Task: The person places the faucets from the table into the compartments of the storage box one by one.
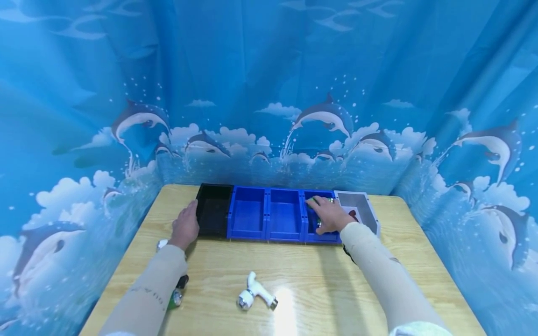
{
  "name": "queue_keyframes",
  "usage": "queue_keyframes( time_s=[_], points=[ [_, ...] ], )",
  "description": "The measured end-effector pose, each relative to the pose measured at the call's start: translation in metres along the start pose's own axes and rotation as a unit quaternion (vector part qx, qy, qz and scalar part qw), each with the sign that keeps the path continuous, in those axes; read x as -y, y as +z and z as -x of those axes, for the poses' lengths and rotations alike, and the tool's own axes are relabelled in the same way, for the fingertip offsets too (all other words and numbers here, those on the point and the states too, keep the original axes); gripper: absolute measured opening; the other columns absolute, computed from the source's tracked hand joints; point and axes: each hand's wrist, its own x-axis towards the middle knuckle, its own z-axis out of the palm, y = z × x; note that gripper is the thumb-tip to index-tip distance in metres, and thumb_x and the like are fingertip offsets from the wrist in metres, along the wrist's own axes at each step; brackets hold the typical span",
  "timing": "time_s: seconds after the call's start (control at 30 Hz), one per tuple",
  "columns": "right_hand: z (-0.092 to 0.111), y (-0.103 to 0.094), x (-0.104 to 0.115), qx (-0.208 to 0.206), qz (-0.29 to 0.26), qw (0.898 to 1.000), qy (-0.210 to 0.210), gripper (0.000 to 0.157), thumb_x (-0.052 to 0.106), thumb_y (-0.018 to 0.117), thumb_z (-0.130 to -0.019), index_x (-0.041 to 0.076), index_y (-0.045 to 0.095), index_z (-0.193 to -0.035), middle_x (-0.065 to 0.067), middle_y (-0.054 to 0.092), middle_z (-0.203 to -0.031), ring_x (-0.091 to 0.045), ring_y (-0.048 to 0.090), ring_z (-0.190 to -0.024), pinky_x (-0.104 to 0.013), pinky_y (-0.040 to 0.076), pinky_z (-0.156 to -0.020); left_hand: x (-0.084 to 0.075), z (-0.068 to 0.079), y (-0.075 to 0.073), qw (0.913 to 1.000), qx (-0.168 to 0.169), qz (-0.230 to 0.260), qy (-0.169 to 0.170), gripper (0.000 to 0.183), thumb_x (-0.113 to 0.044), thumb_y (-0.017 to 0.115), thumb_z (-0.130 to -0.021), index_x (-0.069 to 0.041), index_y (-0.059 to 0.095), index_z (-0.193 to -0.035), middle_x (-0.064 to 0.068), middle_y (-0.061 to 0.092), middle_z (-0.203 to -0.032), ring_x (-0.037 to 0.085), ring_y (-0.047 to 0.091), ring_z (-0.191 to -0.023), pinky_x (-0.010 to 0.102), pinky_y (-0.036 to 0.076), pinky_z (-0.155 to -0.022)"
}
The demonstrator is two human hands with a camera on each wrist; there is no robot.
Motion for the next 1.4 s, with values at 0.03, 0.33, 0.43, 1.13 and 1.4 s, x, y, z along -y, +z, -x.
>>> queue_keyframes(
  time_s=[0.03, 0.33, 0.43, 1.13, 1.4],
  points=[
    [0.000, 0.000, 0.001, -0.003, -0.007, 1.000, 0.006, 0.103, 0.039, 0.084, -0.073, 0.015, 0.025, -0.154, -0.019, 0.025, -0.157, -0.041, 0.025, -0.142, -0.072, 0.017, -0.107, 0.000, 0.000, 0.000, 1.0000, 0.000, 0.001, 0.000, 0.061, 0.004, 0.040, -0.096, 0.001, 0.018, -0.153, 0.023, 0.021, -0.157, 0.048, 0.027, -0.137, 0.070, 0.029, -0.101],
    [-0.010, -0.002, 0.010, -0.009, -0.023, 0.997, 0.066, 0.101, 0.047, 0.080, -0.074, 0.014, 0.026, -0.154, -0.021, 0.026, -0.156, -0.044, 0.027, -0.141, -0.075, 0.017, -0.105, -0.001, -0.001, 0.000, 1.0000, 0.003, 0.000, -0.006, 0.061, 0.004, 0.040, -0.096, 0.001, 0.018, -0.153, 0.023, 0.022, -0.157, 0.047, 0.028, -0.137, 0.070, 0.030, -0.101],
    [-0.012, -0.003, 0.012, -0.015, -0.022, 0.997, 0.075, 0.102, 0.048, 0.080, -0.074, 0.013, 0.027, -0.153, -0.022, 0.027, -0.155, -0.044, 0.027, -0.140, -0.076, 0.017, -0.104, -0.001, -0.003, -0.001, 1.0000, 0.000, -0.001, -0.008, 0.060, 0.003, 0.039, -0.096, 0.000, 0.018, -0.153, 0.022, 0.022, -0.157, 0.046, 0.028, -0.137, 0.069, 0.031, -0.101],
    [-0.011, 0.004, 0.002, -0.010, 0.002, 1.000, -0.001, 0.102, 0.041, 0.083, -0.073, 0.020, 0.025, -0.155, -0.016, 0.032, -0.154, -0.040, 0.031, -0.139, -0.070, 0.020, -0.108, 0.001, -0.002, 0.000, 0.9999, 0.006, -0.006, -0.014, 0.059, 0.002, 0.036, -0.098, 0.000, 0.016, -0.153, 0.022, 0.020, -0.157, 0.046, 0.027, -0.138, 0.069, 0.031, -0.102],
    [-0.019, 0.010, 0.003, -0.005, 0.024, 0.999, -0.029, 0.097, 0.033, 0.082, -0.077, 0.018, 0.025, -0.154, -0.016, 0.045, -0.146, -0.041, 0.039, -0.134, -0.060, 0.031, -0.109, 0.001, -0.003, 0.001, 0.9998, 0.001, -0.012, -0.013, 0.058, 0.001, 0.036, -0.099, -0.001, 0.017, -0.153, 0.022, 0.020, -0.157, 0.045, 0.027, -0.139, 0.068, 0.032, -0.101]
  ],
)
